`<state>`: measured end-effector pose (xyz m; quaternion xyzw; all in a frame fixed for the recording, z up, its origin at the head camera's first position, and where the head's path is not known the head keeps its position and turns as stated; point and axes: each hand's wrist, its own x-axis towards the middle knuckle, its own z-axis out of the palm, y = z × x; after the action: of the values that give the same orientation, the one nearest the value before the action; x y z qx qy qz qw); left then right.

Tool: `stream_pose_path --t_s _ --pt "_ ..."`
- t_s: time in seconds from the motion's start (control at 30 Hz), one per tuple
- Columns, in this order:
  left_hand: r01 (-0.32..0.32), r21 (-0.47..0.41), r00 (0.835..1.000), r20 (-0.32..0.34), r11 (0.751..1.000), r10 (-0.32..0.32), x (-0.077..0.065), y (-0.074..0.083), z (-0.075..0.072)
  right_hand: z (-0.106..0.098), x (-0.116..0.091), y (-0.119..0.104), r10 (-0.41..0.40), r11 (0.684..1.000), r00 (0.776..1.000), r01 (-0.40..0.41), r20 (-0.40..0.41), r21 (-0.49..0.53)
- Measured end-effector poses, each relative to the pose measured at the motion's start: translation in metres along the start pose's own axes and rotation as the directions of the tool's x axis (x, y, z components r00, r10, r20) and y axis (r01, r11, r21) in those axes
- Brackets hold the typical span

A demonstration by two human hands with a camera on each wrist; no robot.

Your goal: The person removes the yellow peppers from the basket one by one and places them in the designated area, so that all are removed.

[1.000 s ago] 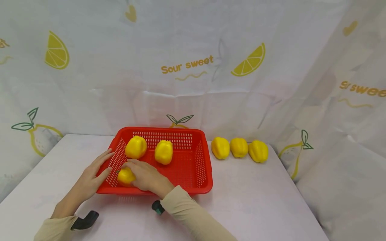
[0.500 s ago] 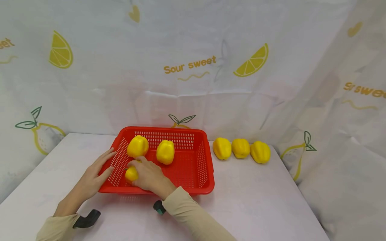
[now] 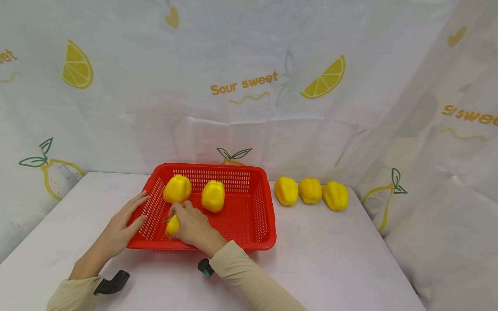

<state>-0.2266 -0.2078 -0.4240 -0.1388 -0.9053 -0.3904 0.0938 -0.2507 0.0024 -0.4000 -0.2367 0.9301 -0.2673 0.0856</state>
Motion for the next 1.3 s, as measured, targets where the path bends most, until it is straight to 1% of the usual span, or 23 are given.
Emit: stream_pose_path --t_s 0.3,0.57,0.73,0.83,0.97,1.1,1.2,1.3 --pt "0.014 0.004 1.000 0.002 1.000 -0.014 0.0000 0.0009 0.0001 0.0002 0.0014 0.0009 0.063 0.998 0.998 -0.064 0.007 0.028" --pt "0.011 0.002 1.000 0.004 1.000 -0.011 0.0004 0.0000 0.0005 0.0017 0.0037 -0.0001 0.104 0.993 0.995 -0.104 0.010 -0.048" --pt "0.013 0.005 1.000 0.006 1.000 -0.013 -0.0001 -0.0003 0.0001 0.0022 0.0049 0.0001 0.066 0.994 0.998 -0.066 -0.003 -0.090" --pt "0.013 0.006 1.000 0.008 1.000 -0.013 0.0001 -0.0005 0.0000 0.0022 0.0043 -0.0001 0.046 0.995 0.999 -0.048 -0.018 -0.086" --pt "0.010 0.010 1.000 0.005 1.000 -0.010 0.0000 -0.0013 0.0002 0.0026 0.0038 -0.0004 0.051 0.996 0.998 -0.053 -0.021 -0.072" --pt "0.012 0.012 1.000 0.007 1.000 -0.012 -0.0007 -0.0017 -0.0003 0.0020 0.0031 -0.0012 0.061 0.995 0.998 -0.063 -0.020 -0.080" --pt "0.013 0.011 1.000 0.009 1.000 -0.014 -0.0006 -0.0013 -0.0007 0.0004 0.0014 -0.0012 0.060 0.994 0.998 -0.063 -0.035 -0.086" --pt "0.011 0.012 1.000 0.010 1.000 -0.011 -0.0009 -0.0010 -0.0007 -0.0017 -0.0020 -0.0002 0.048 0.996 0.997 -0.052 -0.062 -0.069"
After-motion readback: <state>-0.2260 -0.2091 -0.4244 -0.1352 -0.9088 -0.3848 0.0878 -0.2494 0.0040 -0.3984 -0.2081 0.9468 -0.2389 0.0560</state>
